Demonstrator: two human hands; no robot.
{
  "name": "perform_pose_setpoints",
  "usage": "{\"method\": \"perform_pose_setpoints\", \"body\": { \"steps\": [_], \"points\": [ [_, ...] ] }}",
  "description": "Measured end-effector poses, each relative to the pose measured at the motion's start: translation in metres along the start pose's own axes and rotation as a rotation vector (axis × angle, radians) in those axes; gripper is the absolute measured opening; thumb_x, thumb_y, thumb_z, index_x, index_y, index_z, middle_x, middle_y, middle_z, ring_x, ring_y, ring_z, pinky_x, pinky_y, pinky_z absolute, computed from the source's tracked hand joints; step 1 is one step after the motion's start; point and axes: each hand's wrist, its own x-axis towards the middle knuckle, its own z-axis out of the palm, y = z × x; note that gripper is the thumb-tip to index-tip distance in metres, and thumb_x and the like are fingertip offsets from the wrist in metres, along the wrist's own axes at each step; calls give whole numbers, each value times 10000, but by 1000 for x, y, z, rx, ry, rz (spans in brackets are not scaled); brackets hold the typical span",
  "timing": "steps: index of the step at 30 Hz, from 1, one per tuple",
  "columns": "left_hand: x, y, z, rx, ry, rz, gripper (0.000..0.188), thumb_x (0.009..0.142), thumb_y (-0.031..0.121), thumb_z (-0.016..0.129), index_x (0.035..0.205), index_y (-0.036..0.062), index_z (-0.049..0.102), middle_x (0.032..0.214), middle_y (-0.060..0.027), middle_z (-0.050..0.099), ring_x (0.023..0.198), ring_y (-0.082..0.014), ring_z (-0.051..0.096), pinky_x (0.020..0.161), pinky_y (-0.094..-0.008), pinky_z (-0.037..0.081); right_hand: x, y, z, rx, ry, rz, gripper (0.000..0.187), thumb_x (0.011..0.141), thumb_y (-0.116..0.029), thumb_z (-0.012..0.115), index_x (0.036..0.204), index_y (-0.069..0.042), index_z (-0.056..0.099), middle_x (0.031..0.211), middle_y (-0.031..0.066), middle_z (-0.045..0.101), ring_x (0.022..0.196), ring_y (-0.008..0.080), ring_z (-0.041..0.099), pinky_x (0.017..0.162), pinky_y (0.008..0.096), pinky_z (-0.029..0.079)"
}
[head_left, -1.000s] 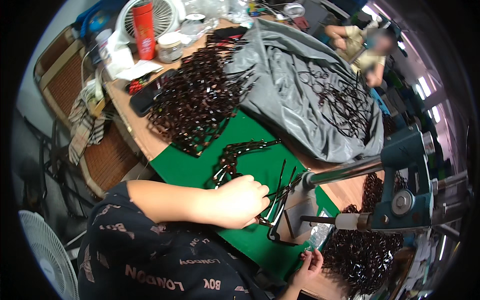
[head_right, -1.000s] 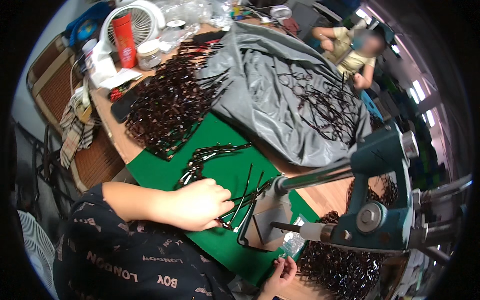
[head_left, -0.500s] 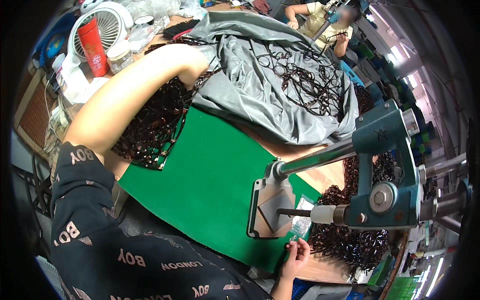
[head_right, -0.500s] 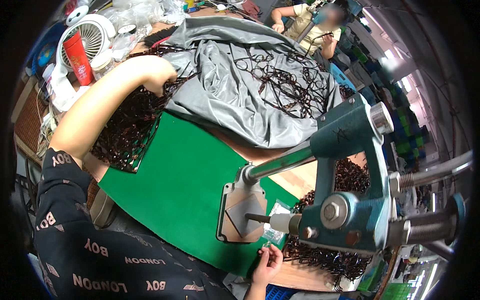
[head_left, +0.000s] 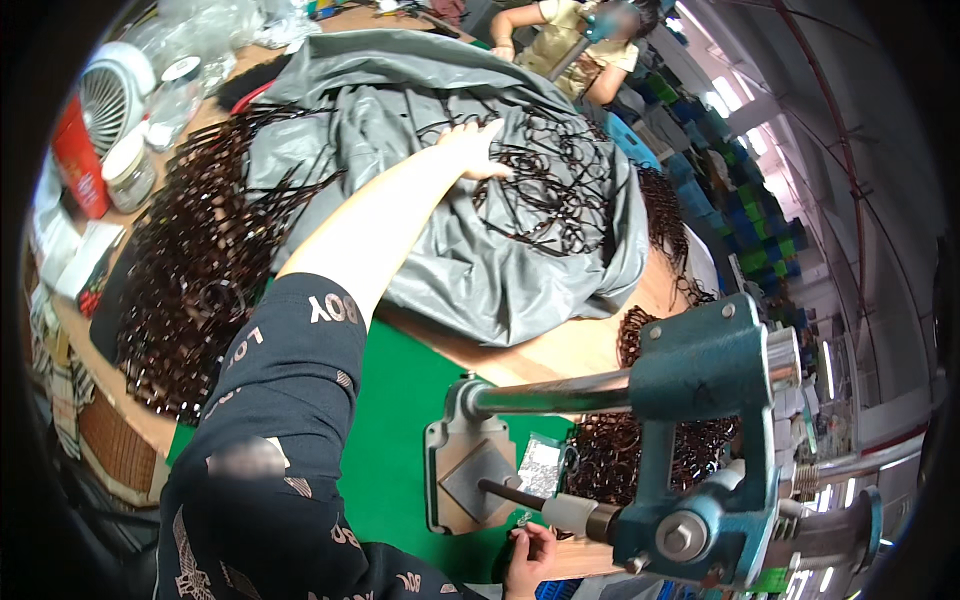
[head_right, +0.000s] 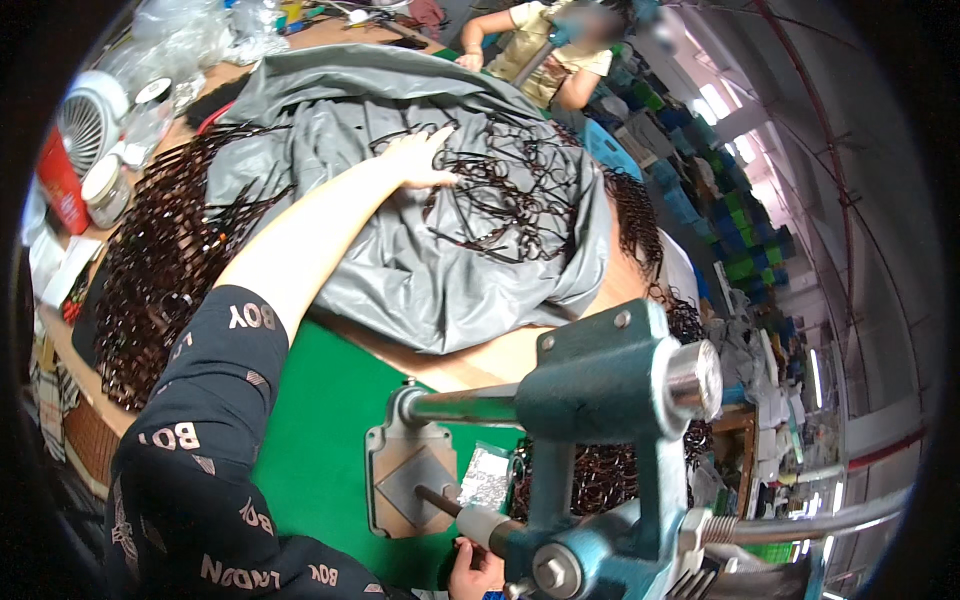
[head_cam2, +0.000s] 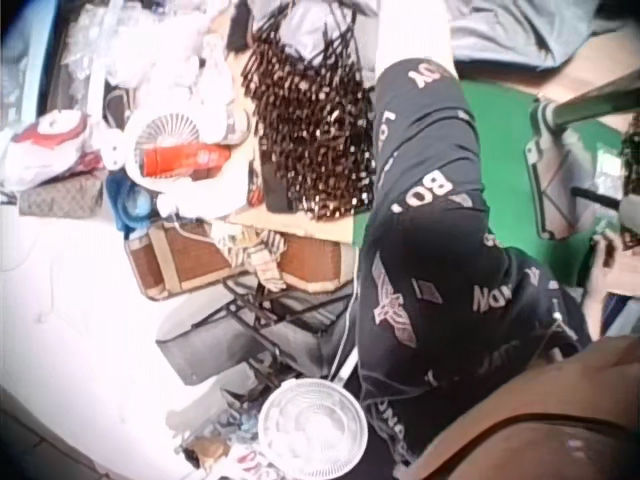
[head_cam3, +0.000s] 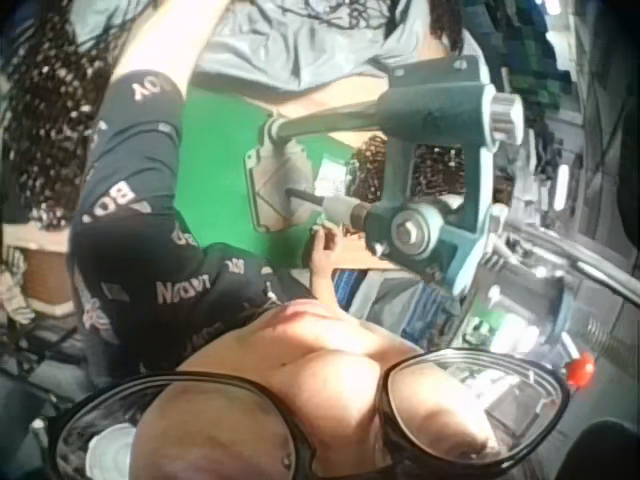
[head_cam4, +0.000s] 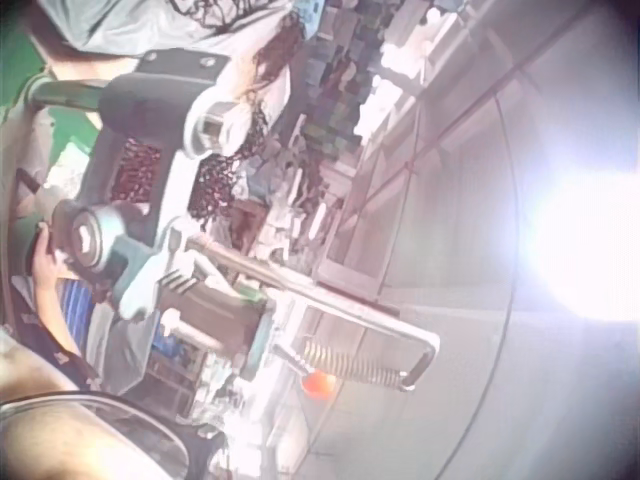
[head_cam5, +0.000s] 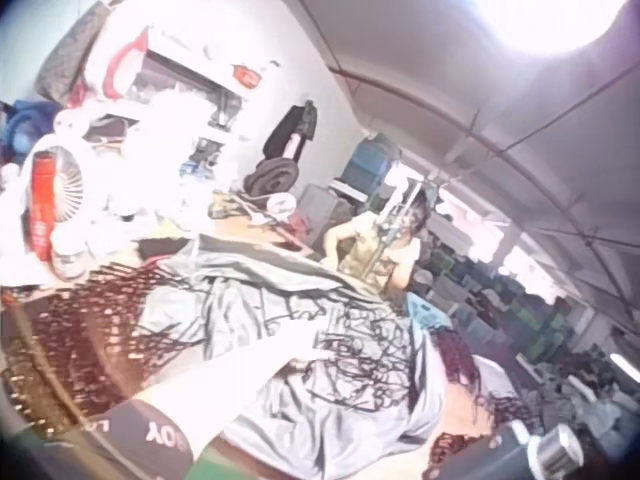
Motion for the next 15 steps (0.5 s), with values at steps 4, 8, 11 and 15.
{"method": "perform_pose_setpoints", "body": {
  "steps": [4, 8, 11, 15],
  "points": [
    [-3, 41, 5, 68, -262, -96, 780, 689, 314, 662, 1336, 140, 263, 1205, -184, 508, 1097, -331, 512, 890, -432, 414, -7, 41, -7, 132, 91, 34, 176, 887, -26, 514, 1063, -27, 524, 957, 62, 593, 864, 128, 562, 780, 256, 461],
    [0, 43, 18, 22, -224, -42, 448, 738, 83, 541, 1171, 81, 425, 1016, -142, 628, 977, -275, 600, 793, -384, 463, -6, 29, -1, 147, 176, 12, 161, 873, -29, 529, 1032, -10, 506, 919, 81, 585, 796, 137, 562, 740, 254, 458],
    [0, 45, 2, -119, -194, 157, 289, 673, 45, 546, 957, 91, 577, 904, -101, 646, 871, -271, 614, 725, -362, 473, 0, 11, 4, 181, 158, -21, 159, 875, -41, 530, 1026, -2, 500, 912, 80, 573, 774, 135, 558, 731, 252, 453],
    [-17, 76, -74, -384, -342, 235, 130, 596, 122, 657, 683, 80, 570, 528, -8, 481, 492, -123, 421, 472, -318, 366, 1, -11, 7, 159, 132, -20, 160, 878, -59, 538, 1024, -2, 507, 872, 76, 576, 775, 131, 552, 732, 250, 448]
  ]
}}
